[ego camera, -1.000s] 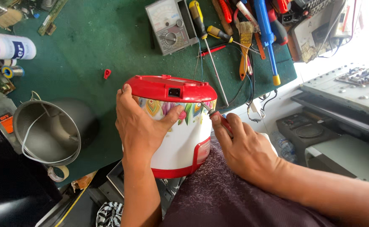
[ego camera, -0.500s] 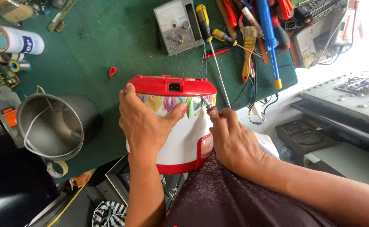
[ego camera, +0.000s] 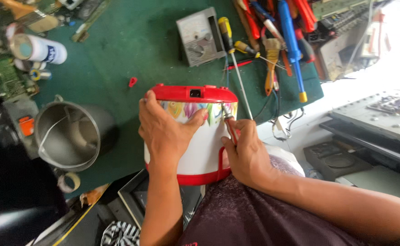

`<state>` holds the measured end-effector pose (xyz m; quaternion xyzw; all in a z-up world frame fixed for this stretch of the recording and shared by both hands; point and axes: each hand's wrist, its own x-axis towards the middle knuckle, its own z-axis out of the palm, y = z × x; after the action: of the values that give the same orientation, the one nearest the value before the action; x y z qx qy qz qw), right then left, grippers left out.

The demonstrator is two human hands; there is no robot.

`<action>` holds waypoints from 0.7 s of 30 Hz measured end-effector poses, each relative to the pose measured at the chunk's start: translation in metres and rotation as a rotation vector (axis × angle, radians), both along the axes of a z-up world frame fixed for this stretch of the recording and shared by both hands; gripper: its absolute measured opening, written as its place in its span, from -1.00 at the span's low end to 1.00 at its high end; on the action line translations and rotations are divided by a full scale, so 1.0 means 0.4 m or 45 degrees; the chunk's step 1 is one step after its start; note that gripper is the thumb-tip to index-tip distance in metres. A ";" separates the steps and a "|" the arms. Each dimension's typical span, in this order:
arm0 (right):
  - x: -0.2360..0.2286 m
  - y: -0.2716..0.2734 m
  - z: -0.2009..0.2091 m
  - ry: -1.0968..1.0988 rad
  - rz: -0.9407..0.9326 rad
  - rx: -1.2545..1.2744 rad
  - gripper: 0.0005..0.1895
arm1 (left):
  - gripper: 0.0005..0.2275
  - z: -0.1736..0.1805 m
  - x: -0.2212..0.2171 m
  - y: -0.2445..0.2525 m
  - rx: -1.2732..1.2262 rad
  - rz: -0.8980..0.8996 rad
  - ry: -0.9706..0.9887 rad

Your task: The person uses a screwdriver to remove screws from the bottom and sides of a red and white rice cooker. They rotate the appliance to access different screw locations and eventually lift the bottom cover off to reveal the internal components.

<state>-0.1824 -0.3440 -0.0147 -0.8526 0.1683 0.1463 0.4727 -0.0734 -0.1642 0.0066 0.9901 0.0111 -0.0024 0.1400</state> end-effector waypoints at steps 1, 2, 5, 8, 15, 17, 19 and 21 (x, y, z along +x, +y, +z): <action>0.000 -0.003 0.000 -0.008 0.012 0.008 -0.60 | 0.17 0.009 0.003 0.003 0.008 0.012 -0.008; 0.004 -0.009 -0.004 -0.087 0.099 -0.052 -0.59 | 0.14 0.014 0.009 0.003 -0.057 0.034 0.030; 0.030 -0.051 0.013 -0.199 0.295 -0.257 -0.63 | 0.14 0.011 0.015 0.024 -0.216 0.080 0.089; 0.088 -0.115 0.085 -0.263 0.475 -0.446 -0.68 | 0.18 0.029 0.027 0.027 -0.344 0.077 0.153; 0.232 -0.245 0.151 -0.473 0.901 -0.519 -0.90 | 0.20 0.019 0.023 0.022 -0.329 -0.024 0.094; 0.345 -0.269 0.172 -0.217 1.089 -0.488 -0.86 | 0.21 0.038 0.023 0.018 -0.340 -0.034 0.104; 0.446 -0.274 0.204 0.026 1.274 -0.462 -0.81 | 0.21 0.019 0.024 0.015 -0.351 -0.036 0.094; 0.532 -0.250 0.247 0.295 1.458 -0.539 -0.73 | 0.24 -0.032 0.021 0.023 -0.190 -0.080 -0.229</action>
<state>0.0304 -0.4440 0.0840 -0.8613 -0.2403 0.4318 0.1185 -0.0649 -0.1550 -0.0061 0.9729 -0.0329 0.0813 0.2138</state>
